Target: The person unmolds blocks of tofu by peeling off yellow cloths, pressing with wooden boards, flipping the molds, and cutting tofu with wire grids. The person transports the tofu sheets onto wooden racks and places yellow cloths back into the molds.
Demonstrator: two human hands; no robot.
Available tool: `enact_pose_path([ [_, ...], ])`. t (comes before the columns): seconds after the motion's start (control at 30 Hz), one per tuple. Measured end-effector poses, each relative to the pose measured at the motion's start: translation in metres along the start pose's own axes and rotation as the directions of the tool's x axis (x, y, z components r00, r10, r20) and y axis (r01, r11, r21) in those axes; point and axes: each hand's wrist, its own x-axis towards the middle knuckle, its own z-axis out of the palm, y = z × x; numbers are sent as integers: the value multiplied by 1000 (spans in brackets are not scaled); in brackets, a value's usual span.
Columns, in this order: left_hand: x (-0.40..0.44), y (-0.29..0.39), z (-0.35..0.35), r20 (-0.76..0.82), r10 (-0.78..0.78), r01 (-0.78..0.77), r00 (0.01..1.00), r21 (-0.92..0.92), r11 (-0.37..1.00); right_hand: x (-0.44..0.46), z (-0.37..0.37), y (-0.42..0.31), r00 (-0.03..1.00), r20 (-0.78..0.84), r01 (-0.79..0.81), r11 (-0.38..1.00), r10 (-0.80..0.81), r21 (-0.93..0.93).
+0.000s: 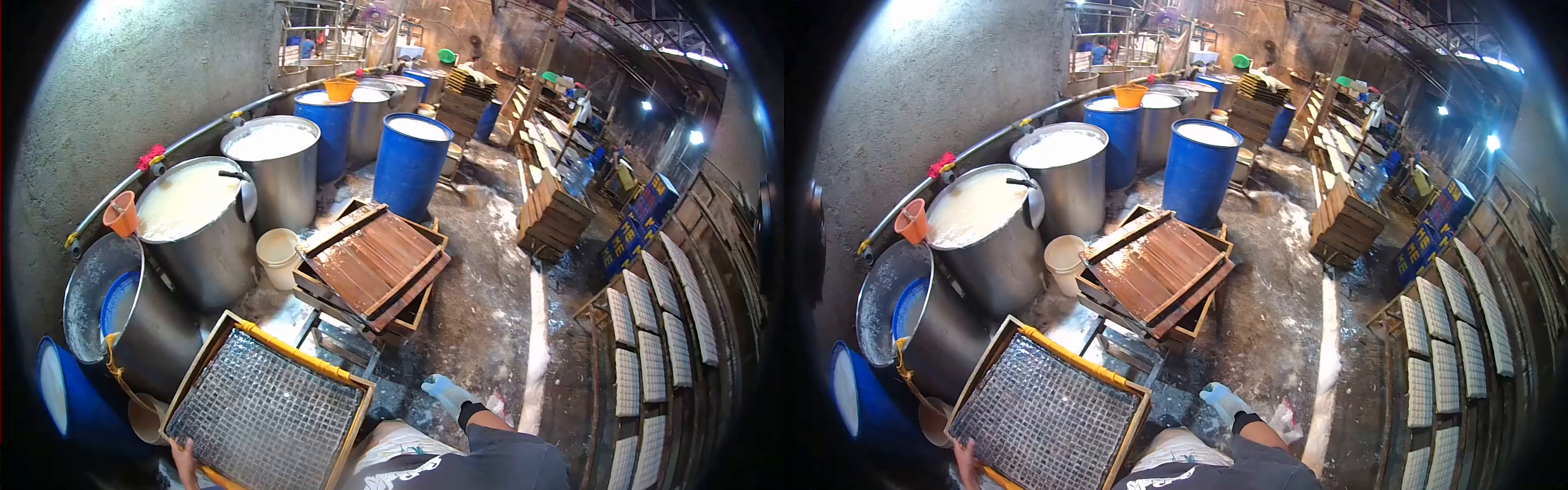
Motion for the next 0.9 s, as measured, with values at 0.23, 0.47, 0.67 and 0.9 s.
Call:
enact_pose_path([
  [0.23,-105,15,16,-46,-342,342,939,258,904,45,-7,-5,996,37,75,997,-75,13],
  [0.47,-127,141,114,-269,-34,74,962,139,987,80,-62,7,985,168,46,998,-51,34],
  [0.67,-75,353,210,-98,218,-213,971,51,976,96,-131,17,992,119,-50,986,31,158],
  [0.9,22,523,326,-63,555,-552,830,58,832,77,-195,85,991,-131,23,983,2,185],
])
